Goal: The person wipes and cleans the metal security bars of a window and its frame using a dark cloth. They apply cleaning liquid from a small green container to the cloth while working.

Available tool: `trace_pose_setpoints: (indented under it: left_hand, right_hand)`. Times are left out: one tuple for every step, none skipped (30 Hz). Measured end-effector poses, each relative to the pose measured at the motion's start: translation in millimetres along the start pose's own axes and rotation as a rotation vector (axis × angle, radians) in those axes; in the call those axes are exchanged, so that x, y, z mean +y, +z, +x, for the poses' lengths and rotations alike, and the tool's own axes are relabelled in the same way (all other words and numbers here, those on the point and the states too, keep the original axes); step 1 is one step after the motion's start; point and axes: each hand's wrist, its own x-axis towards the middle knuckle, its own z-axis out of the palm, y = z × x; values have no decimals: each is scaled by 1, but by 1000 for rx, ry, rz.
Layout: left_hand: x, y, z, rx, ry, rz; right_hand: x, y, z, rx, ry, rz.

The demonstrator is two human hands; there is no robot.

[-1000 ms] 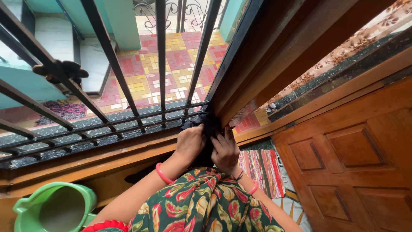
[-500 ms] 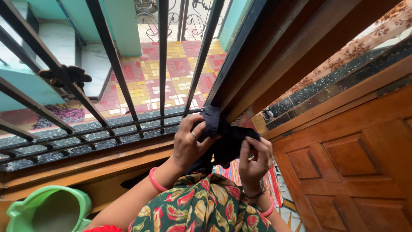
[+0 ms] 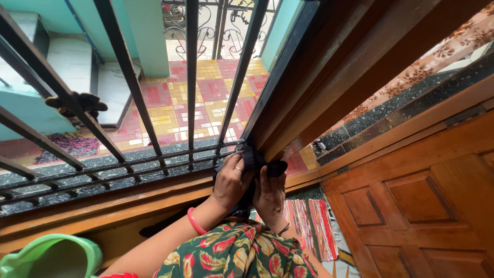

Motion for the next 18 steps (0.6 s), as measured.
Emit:
trace_pose_setpoints:
  left_hand:
    - [0,0,-1,3,1,1]
    - [0,0,0,7,1,4]
    - [-1,0,2,10,4,7]
    - [-3,0,5,6,-14,-9]
    - [-4,0,7,2,-32,-25]
    - [-5,-1,10,7,-28,-26]
    - [-6,-2,14,18,-1,-28]
    - [-6,-3,18,28,26,-29]
    - [-6,-2,23,32,30,-28]
    - [-4,-2,26,62,46,-7]
    - [-2,-2,30,93,63,14]
    - [0,-3,33,92,62,14]
    - [2,-4,37,97,68,19]
    - [5,-5,44,104,76,25]
    - [8,-7,51,106,78,24]
    - [13,-9,59,118,96,19]
    - [18,-11,66,131,115,14]
    - [24,-13,76,134,116,15]
  right_hand:
    - [2,3,-1,2,-12,10]
    - [3,5,0,5,-25,23]
    - [3,5,1,9,-27,24]
    - [4,4,2,24,-41,79]
    - [4,3,4,38,-54,134]
    - [4,2,7,43,-58,132]
    - [3,1,10,52,-49,143]
    - [1,1,14,61,-40,156]
    - [1,1,20,66,-44,155]
    - [0,0,24,77,-27,140]
    - [-2,-1,30,88,-10,126]
    - [-3,-3,34,87,-10,125]
    - [-5,-7,40,108,-19,116]
    - [-6,-10,48,131,-29,105]
    - [-7,-13,57,133,-30,104]
    - [-6,-19,65,175,-38,133]
    - [-6,-25,74,216,-47,163]
    - [-7,-31,84,218,-49,163]
